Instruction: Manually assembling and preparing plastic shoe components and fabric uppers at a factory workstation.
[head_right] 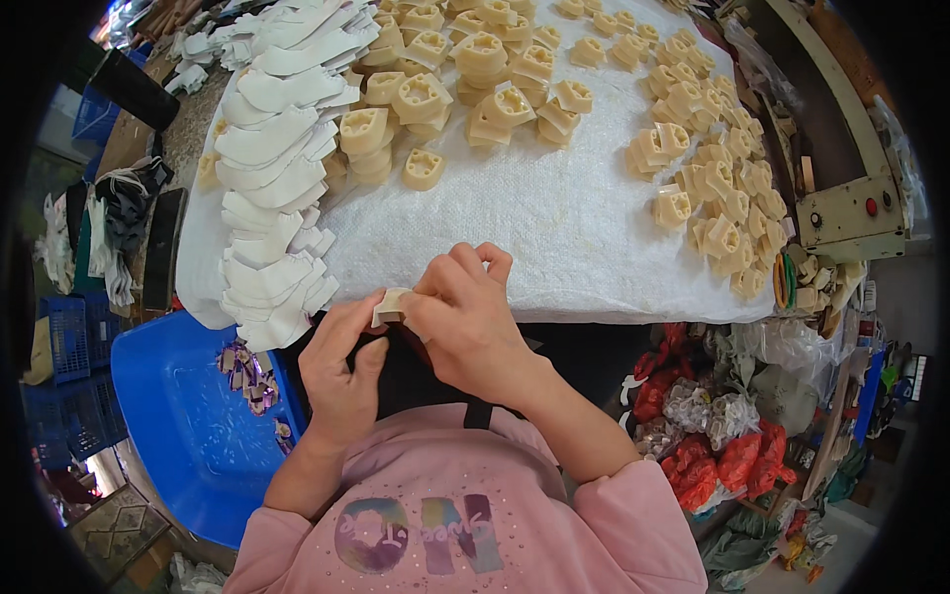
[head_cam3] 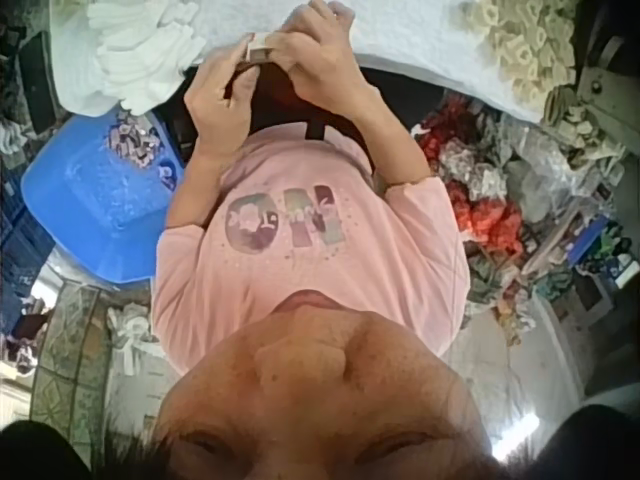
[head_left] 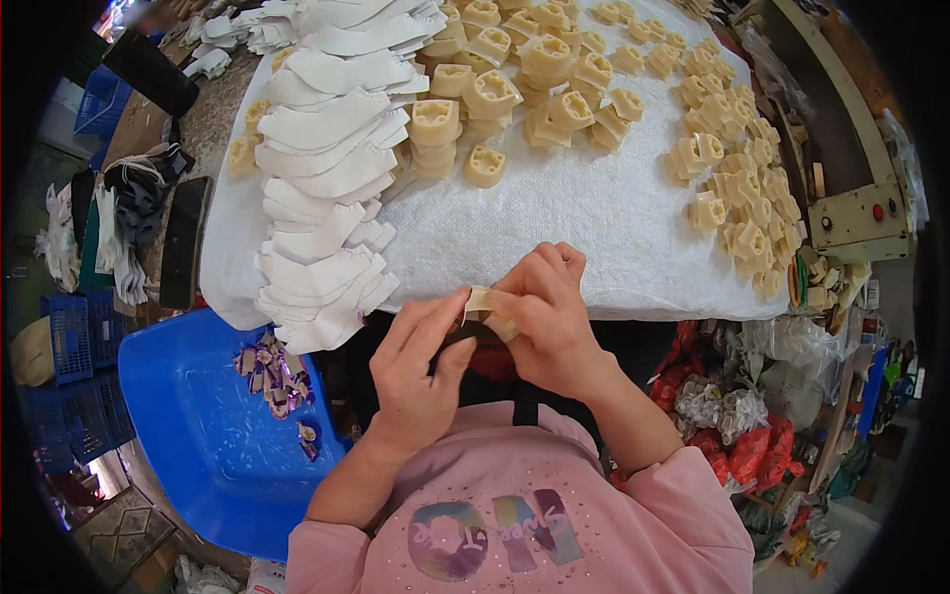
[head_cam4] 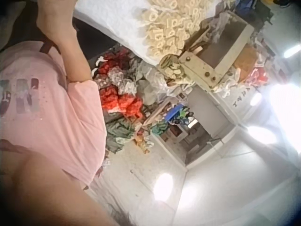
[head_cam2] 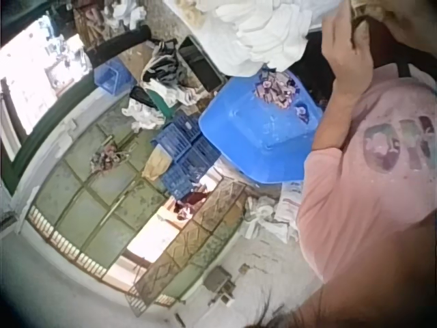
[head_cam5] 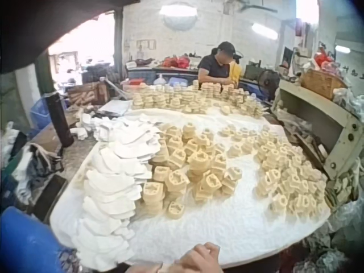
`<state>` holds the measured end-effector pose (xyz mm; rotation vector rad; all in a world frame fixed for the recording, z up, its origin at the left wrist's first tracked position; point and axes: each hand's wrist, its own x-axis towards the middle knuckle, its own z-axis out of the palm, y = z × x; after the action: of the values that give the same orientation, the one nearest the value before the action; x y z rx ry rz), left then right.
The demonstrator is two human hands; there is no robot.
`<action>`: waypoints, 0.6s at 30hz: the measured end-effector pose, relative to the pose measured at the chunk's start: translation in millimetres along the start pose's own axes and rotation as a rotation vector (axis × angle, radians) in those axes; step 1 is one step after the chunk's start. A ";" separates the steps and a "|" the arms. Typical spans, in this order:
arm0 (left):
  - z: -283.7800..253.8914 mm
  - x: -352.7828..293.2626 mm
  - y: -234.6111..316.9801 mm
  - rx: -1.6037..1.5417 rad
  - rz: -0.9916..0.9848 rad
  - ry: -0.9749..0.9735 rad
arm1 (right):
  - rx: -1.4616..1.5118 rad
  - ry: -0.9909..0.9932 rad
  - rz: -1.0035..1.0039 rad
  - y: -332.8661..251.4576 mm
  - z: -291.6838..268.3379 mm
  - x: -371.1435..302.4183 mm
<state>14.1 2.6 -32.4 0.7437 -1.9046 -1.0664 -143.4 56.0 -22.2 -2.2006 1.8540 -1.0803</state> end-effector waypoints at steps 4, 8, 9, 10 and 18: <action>1.9 -4.3 -15.6 -0.253 -0.071 -0.009 | 0.309 0.103 0.035 6.4 4.2 -7.2; 4.7 -0.4 -18.0 -0.397 -0.082 0.005 | 0.604 0.088 0.125 3.1 5.1 -11.0; 3.4 1.7 -15.7 -0.295 -0.001 -0.006 | 0.604 0.088 0.126 2.7 5.6 -11.6; 2.5 3.8 -13.9 -0.193 0.080 -0.016 | 0.615 0.082 0.123 2.3 6.3 -12.1; 6.8 9.9 -14.7 -0.003 0.241 -0.073 | 0.461 -0.066 0.034 2.0 2.2 -13.0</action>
<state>4.8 -9.3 -43.8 0.4640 -1.9952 -0.9556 -144.3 66.2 -30.8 -1.9053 1.4288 -1.2579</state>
